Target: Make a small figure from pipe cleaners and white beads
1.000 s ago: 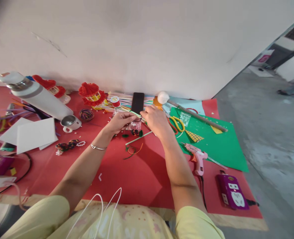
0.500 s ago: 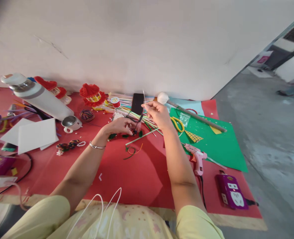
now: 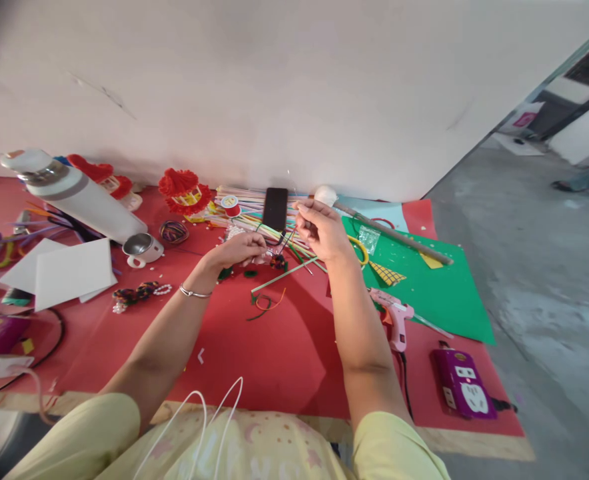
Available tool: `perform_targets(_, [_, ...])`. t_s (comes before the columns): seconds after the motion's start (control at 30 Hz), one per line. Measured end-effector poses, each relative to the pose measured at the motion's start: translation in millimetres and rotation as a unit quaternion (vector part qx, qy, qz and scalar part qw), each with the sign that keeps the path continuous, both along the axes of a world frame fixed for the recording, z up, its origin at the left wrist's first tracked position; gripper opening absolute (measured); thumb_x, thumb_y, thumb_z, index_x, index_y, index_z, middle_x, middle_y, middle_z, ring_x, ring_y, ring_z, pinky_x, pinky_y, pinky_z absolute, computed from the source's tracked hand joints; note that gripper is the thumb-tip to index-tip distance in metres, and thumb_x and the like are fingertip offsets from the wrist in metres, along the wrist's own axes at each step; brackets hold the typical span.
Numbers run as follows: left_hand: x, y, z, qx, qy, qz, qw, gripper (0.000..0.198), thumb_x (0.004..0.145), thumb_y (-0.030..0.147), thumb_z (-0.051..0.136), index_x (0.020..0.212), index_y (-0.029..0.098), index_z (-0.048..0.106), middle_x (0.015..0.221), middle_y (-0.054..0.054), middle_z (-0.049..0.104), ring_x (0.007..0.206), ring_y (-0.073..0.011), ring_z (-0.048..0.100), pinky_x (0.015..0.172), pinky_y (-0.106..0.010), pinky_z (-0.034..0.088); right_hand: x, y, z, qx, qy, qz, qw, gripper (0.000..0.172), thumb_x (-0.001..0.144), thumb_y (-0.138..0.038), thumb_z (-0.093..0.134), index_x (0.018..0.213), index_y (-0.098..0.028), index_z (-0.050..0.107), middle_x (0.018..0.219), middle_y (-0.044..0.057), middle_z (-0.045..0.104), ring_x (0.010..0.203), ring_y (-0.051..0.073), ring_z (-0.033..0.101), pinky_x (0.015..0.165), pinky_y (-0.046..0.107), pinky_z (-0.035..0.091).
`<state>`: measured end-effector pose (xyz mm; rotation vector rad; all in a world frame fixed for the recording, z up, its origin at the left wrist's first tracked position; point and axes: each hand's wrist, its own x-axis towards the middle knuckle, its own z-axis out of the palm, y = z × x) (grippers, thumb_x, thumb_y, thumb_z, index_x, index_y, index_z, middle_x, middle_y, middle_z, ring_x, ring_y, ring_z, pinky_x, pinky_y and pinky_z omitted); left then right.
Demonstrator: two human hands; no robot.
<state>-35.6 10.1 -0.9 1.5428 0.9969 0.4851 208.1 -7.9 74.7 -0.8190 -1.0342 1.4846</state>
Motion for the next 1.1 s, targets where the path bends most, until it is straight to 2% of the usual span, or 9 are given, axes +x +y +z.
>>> perform_targets(0.23, [0, 7, -6.5, 0.133, 0.002, 0.038, 0.990, 0.020, 0.068, 0.020, 0.077, 0.087, 0.017, 0.075, 0.053, 0.007, 0.049, 0.048, -0.0080, 0.041, 0.049, -0.021, 0.027, -4, -10, 13.7, 0.035, -0.002, 0.011, 0.999, 0.038, 0.075, -0.050, 0.087, 0.088, -0.022, 0.065, 0.060, -0.008, 0.047, 0.045, 0.005, 0.034, 0.041, 0.021, 0.023])
perform_targets(0.33, [6, 9, -11.3, 0.154, -0.016, 0.093, 0.984, 0.014, 0.073, 0.020, 0.069, 0.085, 0.017, 0.077, 0.066, 0.001, 0.065, 0.059, -0.0109, 0.055, 0.057, -0.022, 0.039, -5, -13, 17.1, 0.046, 0.007, 0.007, 0.999, 0.039, 0.074, -0.050, 0.089, 0.087, -0.023, 0.065, 0.059, -0.008, 0.047, 0.045, 0.005, 0.034, 0.041, 0.021, 0.023])
perform_targets(0.43, [14, 9, -16.0, 0.139, -0.050, 0.101, 0.984, 0.017, 0.077, 0.025, 0.068, 0.086, 0.016, 0.080, 0.088, -0.006, 0.078, 0.080, -0.0171, 0.069, 0.075, -0.026, 0.050, -6, -16, 19.4, 0.052, 0.008, 0.002, 0.999, 0.040, 0.073, -0.052, 0.089, 0.087, -0.023, 0.065, 0.058, -0.008, 0.050, 0.044, 0.005, 0.034, 0.040, 0.020, 0.024])
perform_targets(0.67, [21, 6, -18.1, 0.110, -0.057, 0.075, 0.989, 0.032, 0.084, 0.044, 0.070, 0.097, 0.016, 0.081, 0.096, -0.007, 0.079, 0.087, -0.0192, 0.069, 0.074, -0.026, 0.051, -6, -18, 17.5, 0.101, -0.017, -0.028, 0.994, 0.037, 0.077, -0.053, 0.087, 0.088, -0.023, 0.069, 0.060, -0.005, 0.059, 0.045, 0.005, 0.037, 0.039, 0.021, 0.019])
perform_targets(0.73, [24, 3, -17.0, 0.072, -0.070, 0.068, 0.993, 0.033, 0.085, 0.044, 0.070, 0.099, 0.016, 0.081, 0.099, -0.007, 0.079, 0.083, -0.0169, 0.068, 0.068, -0.024, 0.049, -6, -18, 16.5, 0.124, -0.032, -0.048, 0.991, 0.035, 0.078, -0.053, 0.085, 0.088, -0.023, 0.070, 0.063, -0.003, 0.063, 0.047, 0.006, 0.039, 0.039, 0.021, 0.022])
perform_targets(0.8, [29, -1, -15.9, -0.005, -0.087, 0.073, 0.994, 0.033, 0.087, 0.042, 0.068, 0.104, 0.017, 0.079, 0.101, -0.008, 0.078, 0.066, -0.0112, 0.062, 0.056, -0.021, 0.043, -6, -18, 16.3, 0.137, -0.037, -0.059, 0.988, 0.034, 0.080, -0.053, 0.085, 0.087, -0.024, 0.070, 0.064, -0.003, 0.064, 0.049, 0.007, 0.045, 0.041, 0.021, 0.027])
perform_targets(0.93, [41, -9, -12.5, -0.183, -0.118, 0.111, 0.970, 0.034, 0.089, 0.048, 0.066, 0.100, 0.017, 0.073, 0.086, -0.007, 0.075, 0.035, -0.0021, 0.031, 0.037, -0.020, 0.016, -6, -22, 18.2, 0.142, -0.037, -0.061, 0.987, 0.035, 0.080, -0.056, 0.084, 0.090, -0.025, 0.070, 0.062, -0.003, 0.063, 0.055, 0.010, 0.056, 0.040, 0.020, 0.033])
perform_targets(1.0, [46, -11, -9.8, -0.246, -0.143, 0.111, 0.952, 0.038, 0.089, 0.055, 0.066, 0.092, 0.017, 0.068, 0.080, -0.006, 0.073, 0.032, -0.0022, 0.027, 0.034, -0.020, 0.011, -7, -25, 20.3, 0.154, -0.035, -0.070, 0.985, 0.035, 0.081, -0.055, 0.084, 0.091, -0.025, 0.070, 0.064, -0.003, 0.064, 0.056, 0.010, 0.058, 0.039, 0.020, 0.034])
perform_targets(1.1, [48, -11, -5.5, -0.307, -0.200, 0.070, 0.928, 0.049, 0.093, 0.064, 0.059, 0.090, 0.015, 0.067, 0.084, -0.011, 0.076, 0.033, -0.0030, 0.030, 0.032, -0.017, 0.011, -8, -29, 24.6, 0.172, -0.029, -0.083, 0.981, 0.034, 0.082, -0.054, 0.083, 0.092, -0.026, 0.069, 0.065, -0.003, 0.064, 0.056, 0.010, 0.060, 0.038, 0.019, 0.036])
